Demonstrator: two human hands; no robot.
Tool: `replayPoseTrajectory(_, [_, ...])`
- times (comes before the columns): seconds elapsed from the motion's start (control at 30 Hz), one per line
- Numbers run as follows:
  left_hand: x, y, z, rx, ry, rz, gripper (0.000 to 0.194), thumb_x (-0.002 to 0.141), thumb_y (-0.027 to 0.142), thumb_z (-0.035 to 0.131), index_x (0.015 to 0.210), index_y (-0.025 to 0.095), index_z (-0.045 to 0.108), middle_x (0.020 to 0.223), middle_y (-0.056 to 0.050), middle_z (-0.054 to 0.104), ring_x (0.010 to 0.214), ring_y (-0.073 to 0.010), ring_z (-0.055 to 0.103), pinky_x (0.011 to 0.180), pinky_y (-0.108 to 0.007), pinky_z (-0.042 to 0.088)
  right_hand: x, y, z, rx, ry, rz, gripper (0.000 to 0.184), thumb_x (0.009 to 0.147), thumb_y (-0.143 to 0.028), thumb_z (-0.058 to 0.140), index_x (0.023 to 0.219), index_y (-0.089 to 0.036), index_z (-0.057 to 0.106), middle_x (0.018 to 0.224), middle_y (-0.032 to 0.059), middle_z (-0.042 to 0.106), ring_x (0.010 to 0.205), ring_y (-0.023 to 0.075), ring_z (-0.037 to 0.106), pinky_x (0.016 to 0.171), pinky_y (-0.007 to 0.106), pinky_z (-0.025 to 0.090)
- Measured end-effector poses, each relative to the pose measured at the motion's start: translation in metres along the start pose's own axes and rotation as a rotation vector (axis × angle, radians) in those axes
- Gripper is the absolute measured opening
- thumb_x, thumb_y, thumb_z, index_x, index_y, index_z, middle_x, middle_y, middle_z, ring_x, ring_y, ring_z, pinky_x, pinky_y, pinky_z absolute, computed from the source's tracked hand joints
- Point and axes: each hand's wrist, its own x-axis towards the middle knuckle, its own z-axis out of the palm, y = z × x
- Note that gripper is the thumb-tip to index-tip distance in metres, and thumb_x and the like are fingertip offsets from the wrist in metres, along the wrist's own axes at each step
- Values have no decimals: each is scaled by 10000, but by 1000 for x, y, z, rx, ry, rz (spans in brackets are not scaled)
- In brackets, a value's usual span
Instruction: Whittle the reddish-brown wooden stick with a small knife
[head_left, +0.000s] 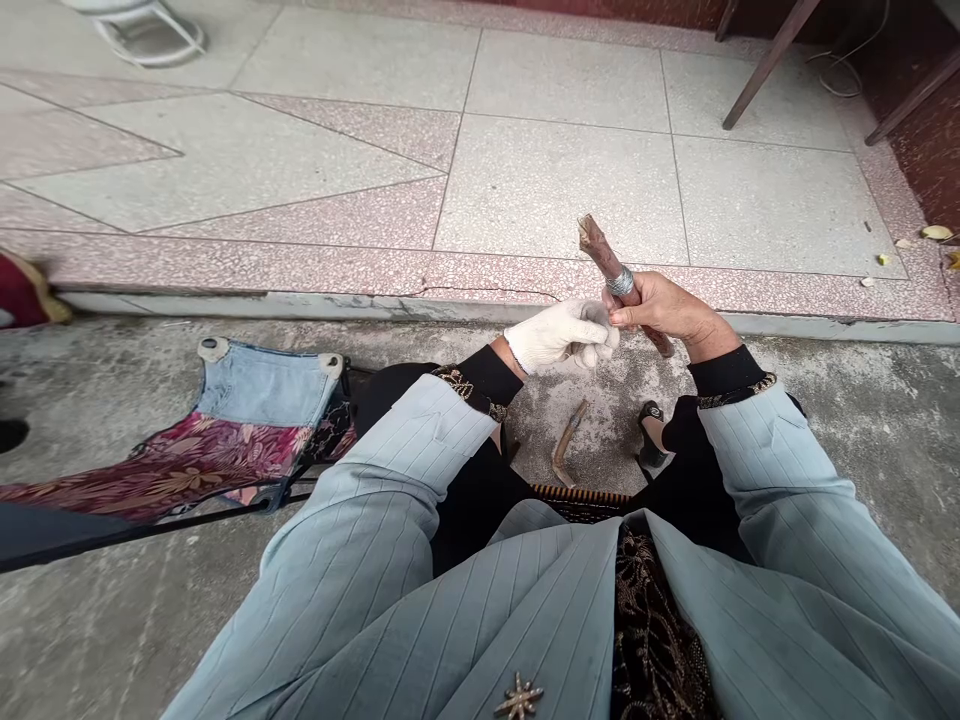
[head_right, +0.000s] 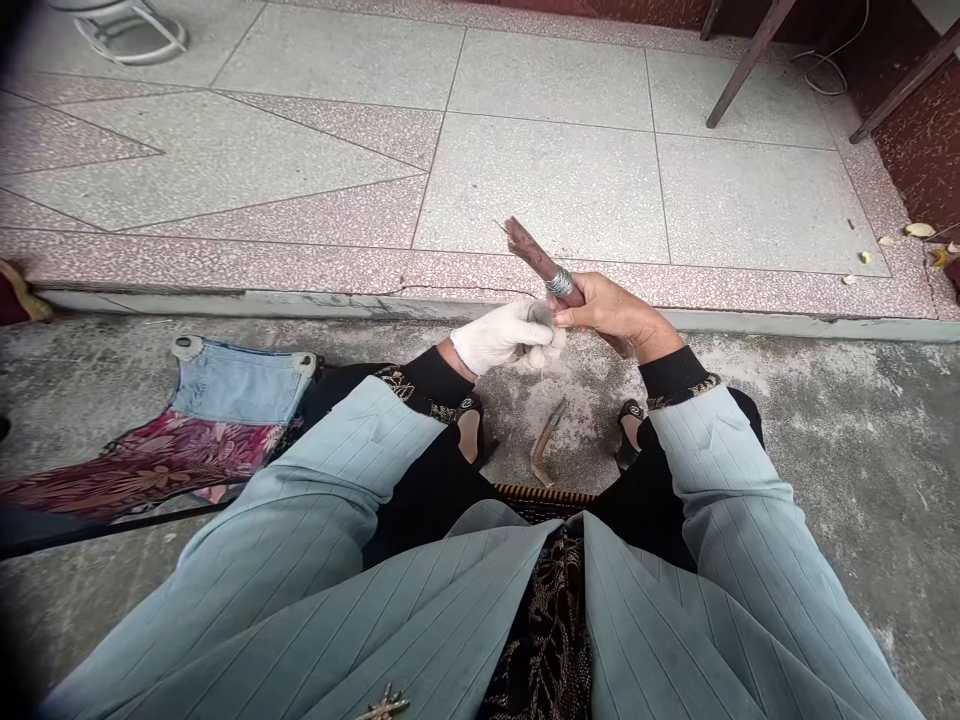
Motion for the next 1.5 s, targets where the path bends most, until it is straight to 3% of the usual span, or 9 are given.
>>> replayPoseTrajectory(0.1, [2, 2, 1, 265, 199, 92, 118, 743, 237, 637, 786, 130, 609, 711, -35, 677, 472, -72, 552, 470, -205, 419, 3, 7, 5, -8, 193, 40, 240, 638, -189, 757, 764, -167, 554, 608, -59, 490, 515, 70, 418, 473, 223, 335])
replayPoseTrajectory(0.27, [11, -5, 5, 1083, 753, 209, 104, 799, 232, 579, 821, 160, 651, 751, -50, 664, 711, -187, 644, 661, -296, 457, 19, 27, 22, 23, 595, 76, 198, 628, -97, 689, 729, -182, 541, 583, -62, 491, 489, 73, 417, 430, 227, 360])
replayPoseTrajectory(0.37, [16, -14, 7, 1357, 891, 170, 193, 878, 280, 531, 915, 160, 677, 862, -93, 686, 800, -226, 669, 687, -318, 443, 24, 29, 28, 169, 705, 70, 198, 638, -88, 664, 726, -191, 521, 563, -74, 491, 457, 67, 410, 421, 229, 377])
replayPoseTrajectory(0.67, [18, -27, 1, 1487, 877, 272, 257, 933, 332, 499, 995, 157, 677, 925, -112, 699, 837, -223, 673, 707, -326, 433, 17, 22, 24, 522, 626, 100, 273, 610, -109, 722, 744, -195, 499, 553, -89, 494, 460, 49, 415, 442, 210, 393])
replayPoseTrajectory(0.9, [17, -21, 4, 1045, 896, 246, 182, 885, 283, 526, 976, 184, 648, 927, -64, 713, 831, -189, 659, 749, -298, 476, 20, 24, 23, 530, 654, 62, 258, 624, -112, 722, 745, -192, 508, 538, -88, 492, 466, 55, 413, 454, 211, 382])
replayPoseTrajectory(1.03, [15, -15, -1, 592, 647, 298, 172, 833, 281, 542, 909, 162, 641, 823, -29, 681, 734, -139, 619, 712, -269, 494, 21, 27, 22, 418, 672, 27, 246, 630, -132, 725, 746, -193, 518, 544, -85, 499, 466, 62, 423, 451, 217, 363])
replayPoseTrajectory(1.2, [15, -13, -9, -42, 358, 141, 246, 801, 365, 580, 859, 134, 640, 704, -39, 662, 475, -75, 508, 456, -204, 352, 22, 28, 21, 311, 604, -7, 272, 615, -186, 766, 758, -192, 535, 553, -84, 495, 447, 62, 407, 452, 233, 348])
replayPoseTrajectory(1.3, [12, -11, -11, -174, 262, 71, 238, 788, 340, 595, 840, 118, 665, 683, -58, 685, 371, -39, 374, 396, -204, 209, 19, 23, 21, 276, 469, -14, 334, 600, -264, 820, 770, -195, 541, 567, -79, 491, 470, 67, 412, 468, 236, 346])
replayPoseTrajectory(1.5, [2, -5, -8, -241, 68, -52, 254, 685, 328, 732, 757, 92, 673, 617, -66, 657, 352, -22, 341, 370, -197, 156, 8, 10, 18, 168, 212, -57, 399, 618, -384, 858, 790, -192, 553, 611, -60, 504, 516, 80, 435, 499, 240, 351])
